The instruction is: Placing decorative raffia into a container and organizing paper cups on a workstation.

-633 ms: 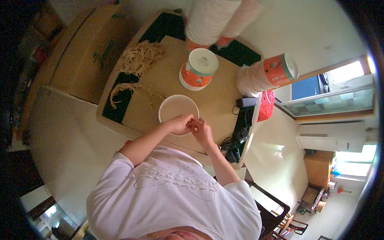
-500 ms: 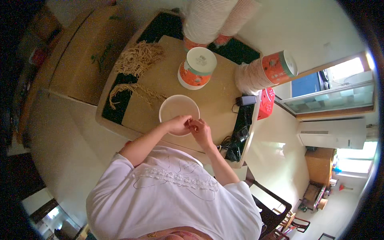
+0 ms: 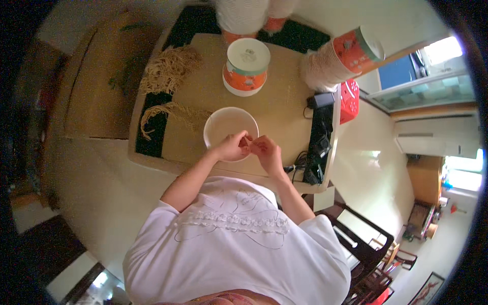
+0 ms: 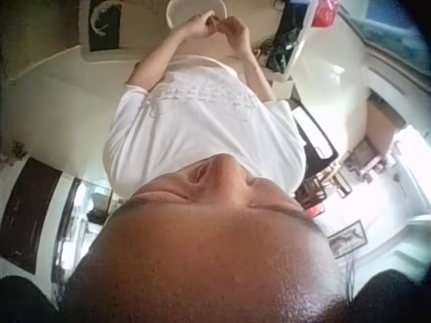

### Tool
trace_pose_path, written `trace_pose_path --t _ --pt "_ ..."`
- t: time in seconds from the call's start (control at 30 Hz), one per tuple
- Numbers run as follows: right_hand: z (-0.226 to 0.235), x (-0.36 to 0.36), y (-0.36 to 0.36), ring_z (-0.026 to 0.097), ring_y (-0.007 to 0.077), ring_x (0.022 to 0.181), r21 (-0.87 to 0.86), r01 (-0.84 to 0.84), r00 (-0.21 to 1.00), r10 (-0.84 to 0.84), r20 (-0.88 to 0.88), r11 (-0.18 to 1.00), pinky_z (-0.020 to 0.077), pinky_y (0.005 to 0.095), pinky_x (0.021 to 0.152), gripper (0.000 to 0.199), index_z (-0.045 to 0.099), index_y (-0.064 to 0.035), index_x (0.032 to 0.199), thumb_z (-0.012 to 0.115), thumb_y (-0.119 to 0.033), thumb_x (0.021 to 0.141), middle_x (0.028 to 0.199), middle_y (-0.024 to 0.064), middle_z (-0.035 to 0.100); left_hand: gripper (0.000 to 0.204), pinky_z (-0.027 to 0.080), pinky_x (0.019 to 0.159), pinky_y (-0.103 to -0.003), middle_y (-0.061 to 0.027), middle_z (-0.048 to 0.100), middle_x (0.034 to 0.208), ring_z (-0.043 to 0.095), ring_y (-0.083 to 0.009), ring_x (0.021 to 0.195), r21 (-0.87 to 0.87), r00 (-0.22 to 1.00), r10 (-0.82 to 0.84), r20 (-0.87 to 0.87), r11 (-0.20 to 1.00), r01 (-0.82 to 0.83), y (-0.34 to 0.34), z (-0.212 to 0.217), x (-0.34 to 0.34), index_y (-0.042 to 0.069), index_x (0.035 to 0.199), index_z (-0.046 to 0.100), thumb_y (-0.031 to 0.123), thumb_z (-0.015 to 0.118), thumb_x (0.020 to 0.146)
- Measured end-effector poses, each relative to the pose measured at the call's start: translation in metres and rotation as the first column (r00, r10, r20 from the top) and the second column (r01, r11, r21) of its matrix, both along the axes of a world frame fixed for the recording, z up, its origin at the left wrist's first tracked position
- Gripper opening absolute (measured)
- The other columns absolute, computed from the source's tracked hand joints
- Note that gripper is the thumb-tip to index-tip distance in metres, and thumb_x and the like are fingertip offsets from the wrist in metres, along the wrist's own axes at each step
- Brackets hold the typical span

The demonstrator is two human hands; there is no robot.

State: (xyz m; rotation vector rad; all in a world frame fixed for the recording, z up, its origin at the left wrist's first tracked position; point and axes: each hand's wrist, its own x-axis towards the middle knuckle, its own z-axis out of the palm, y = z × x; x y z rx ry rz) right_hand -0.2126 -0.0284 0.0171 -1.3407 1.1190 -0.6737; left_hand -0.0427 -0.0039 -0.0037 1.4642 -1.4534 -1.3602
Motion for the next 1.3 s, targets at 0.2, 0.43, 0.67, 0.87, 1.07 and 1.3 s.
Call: trace_pose_path --t 0.2,0.43,0.67,0.87,1.07,1.3 --pt "0.013 -0.008 0.008 0.059 0.0105 0.07 -0.169 -0.134 0.978 0.104 -0.179 0.976 0.0487 0.0241 0.064 0.004 0.064 0.0001 0.085 0.065 -0.003 0.082 0.077 0.0058 0.065 0.018 0.046 0.061 -0.025 -0.002 0.062 0.078 0.057 -0.0095 0.068 0.26 0.951 0.146 -0.271 0.963 -0.074 0.001 -0.007 0.005 0.001 0.098 0.059 0.013 0.062 0.085" --pt "0.02 -0.004 0.017 0.057 0.0185 0.064 -0.18 -0.1 0.979 0.065 -0.193 0.979 0.0465 0.0296 0.06 0.006 0.063 -0.0021 0.083 0.067 -0.005 0.079 0.077 0.0096 0.059 0.017 0.028 0.038 -0.019 0.0033 0.048 0.058 0.04 -0.0029 0.045 0.522 0.883 0.346 -0.317 0.841 -0.142 0.002 0.004 0.012 0.002 0.089 0.062 0.019 0.058 0.089" --pt "0.008 -0.007 0.026 0.056 0.0232 0.066 -0.3 -0.123 0.976 0.061 -0.209 0.946 0.0464 0.0321 0.059 0.009 0.063 -0.0051 0.083 0.069 -0.006 0.076 0.076 0.0094 0.054 0.031 0.031 0.037 -0.024 0.0008 0.044 0.047 0.043 -0.0068 0.042 0.686 0.926 0.13 -0.355 0.709 0.164 -0.002 0.002 0.013 0.002 0.068 0.063 0.024 0.054 0.09" --pt "0.006 0.002 0.028 0.055 0.0248 0.068 -0.298 -0.075 0.968 -0.003 -0.253 0.952 0.0463 0.0339 0.061 0.008 0.065 -0.0061 0.082 0.069 -0.008 0.076 0.078 0.0094 0.054 0.035 0.024 0.037 -0.021 0.0044 0.042 0.053 0.034 -0.0065 0.041 0.741 0.893 0.217 -0.395 0.65 0.17 -0.011 -0.015 0.008 0.012 0.058 0.047 0.022 0.051 0.091" --pt "0.009 -0.002 0.03 0.058 0.028 0.073 -0.375 -0.107 0.964 0.003 -0.266 0.921 0.0472 0.0361 0.063 0.01 0.064 -0.0061 0.084 0.068 -0.008 0.076 0.082 0.0109 0.057 0.029 0.019 0.037 -0.021 0.0063 0.038 0.052 0.028 -0.005 0.042 0.811 0.666 0.566 -0.485 0.576 0.102 -0.007 -0.008 -0.003 0.015 0.061 0.043 0.022 0.051 0.088" --pt "0.023 -0.012 -0.012 0.06 0.029 0.077 -0.461 -0.324 0.896 0.113 -0.429 0.826 0.0495 0.0354 0.067 0.009 0.067 -0.0064 0.085 0.067 -0.007 0.076 0.084 0.0113 0.058 0.028 0.015 0.035 -0.022 0.0081 0.031 0.049 0.024 -0.004 0.039 0.788 0.687 0.46 -0.563 0.549 0.278 -0.003 -0.017 -0.005 0.015 0.067 0.049 0.026 0.043 0.093"
